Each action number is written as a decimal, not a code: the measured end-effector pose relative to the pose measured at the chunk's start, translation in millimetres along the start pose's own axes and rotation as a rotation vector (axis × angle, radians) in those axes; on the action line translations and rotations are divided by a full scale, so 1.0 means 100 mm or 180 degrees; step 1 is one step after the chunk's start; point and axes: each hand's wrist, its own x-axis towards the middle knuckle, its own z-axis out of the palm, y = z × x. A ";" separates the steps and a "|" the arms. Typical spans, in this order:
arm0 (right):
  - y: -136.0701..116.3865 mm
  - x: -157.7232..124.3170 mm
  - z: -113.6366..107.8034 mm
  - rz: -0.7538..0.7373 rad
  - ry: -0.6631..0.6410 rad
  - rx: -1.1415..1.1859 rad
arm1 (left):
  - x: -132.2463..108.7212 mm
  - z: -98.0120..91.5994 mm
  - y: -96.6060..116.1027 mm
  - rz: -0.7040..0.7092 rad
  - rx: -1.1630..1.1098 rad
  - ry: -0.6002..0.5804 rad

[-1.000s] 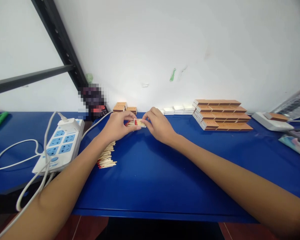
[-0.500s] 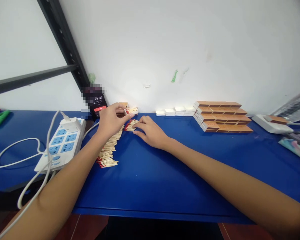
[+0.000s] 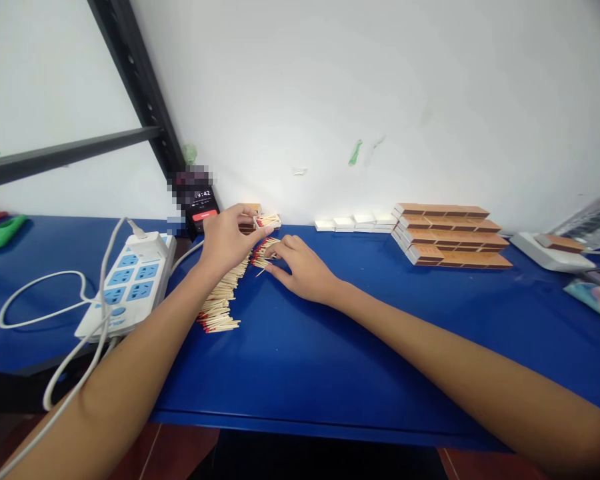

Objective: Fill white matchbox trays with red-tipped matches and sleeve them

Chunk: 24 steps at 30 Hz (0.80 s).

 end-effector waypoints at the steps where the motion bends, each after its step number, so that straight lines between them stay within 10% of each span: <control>1: -0.01 0.00 0.00 -0.0047 -0.0047 -0.0009 | 0.00 0.00 -0.01 0.0012 0.0017 0.0008; 24: -0.09 -0.01 0.02 0.0143 -0.0206 0.0013 | 0.00 0.03 -0.07 0.0202 0.0137 -0.0087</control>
